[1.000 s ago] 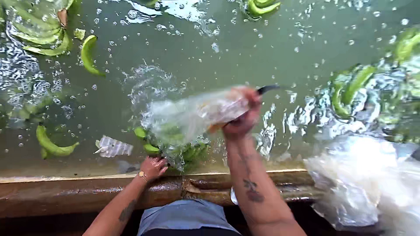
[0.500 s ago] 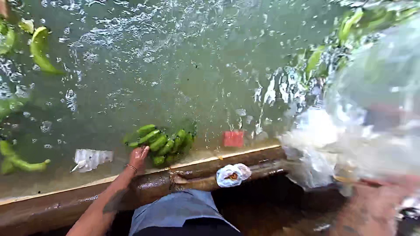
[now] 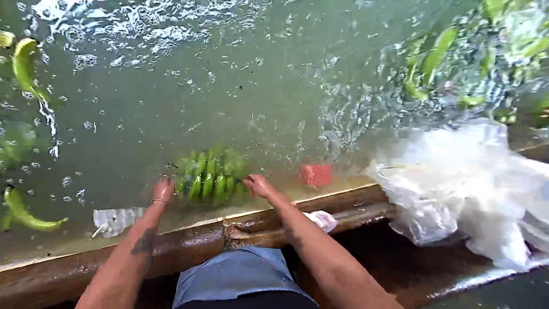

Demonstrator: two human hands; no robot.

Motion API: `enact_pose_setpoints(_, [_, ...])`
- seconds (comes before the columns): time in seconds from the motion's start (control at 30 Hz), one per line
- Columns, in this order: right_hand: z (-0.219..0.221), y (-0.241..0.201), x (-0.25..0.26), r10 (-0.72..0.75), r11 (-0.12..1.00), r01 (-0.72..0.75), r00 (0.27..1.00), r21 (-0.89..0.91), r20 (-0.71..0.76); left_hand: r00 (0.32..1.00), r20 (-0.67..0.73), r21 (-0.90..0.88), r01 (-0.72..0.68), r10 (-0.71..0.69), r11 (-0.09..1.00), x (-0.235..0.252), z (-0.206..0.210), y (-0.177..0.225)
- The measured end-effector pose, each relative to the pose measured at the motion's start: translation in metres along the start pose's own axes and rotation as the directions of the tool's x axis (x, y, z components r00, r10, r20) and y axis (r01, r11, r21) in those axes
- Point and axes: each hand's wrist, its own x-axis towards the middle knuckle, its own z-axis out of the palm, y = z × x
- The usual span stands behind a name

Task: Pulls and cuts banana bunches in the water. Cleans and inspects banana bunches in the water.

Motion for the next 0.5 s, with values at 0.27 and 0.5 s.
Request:
enact_pose_setpoints(0.27, [0.020,-0.037,0.007,0.219,0.976,-0.218,0.973,0.021,-0.072,0.987,-0.128,-0.208,0.071,-0.099,0.976,-0.026,0.024,0.002])
enact_pose_setpoints(0.5, [0.021,-0.019,-0.005,-0.033,0.979,-0.048,0.921,-0.198,-0.388,0.987,-0.160,-0.402,-0.071,0.006,0.913,-0.044,0.050,-0.073])
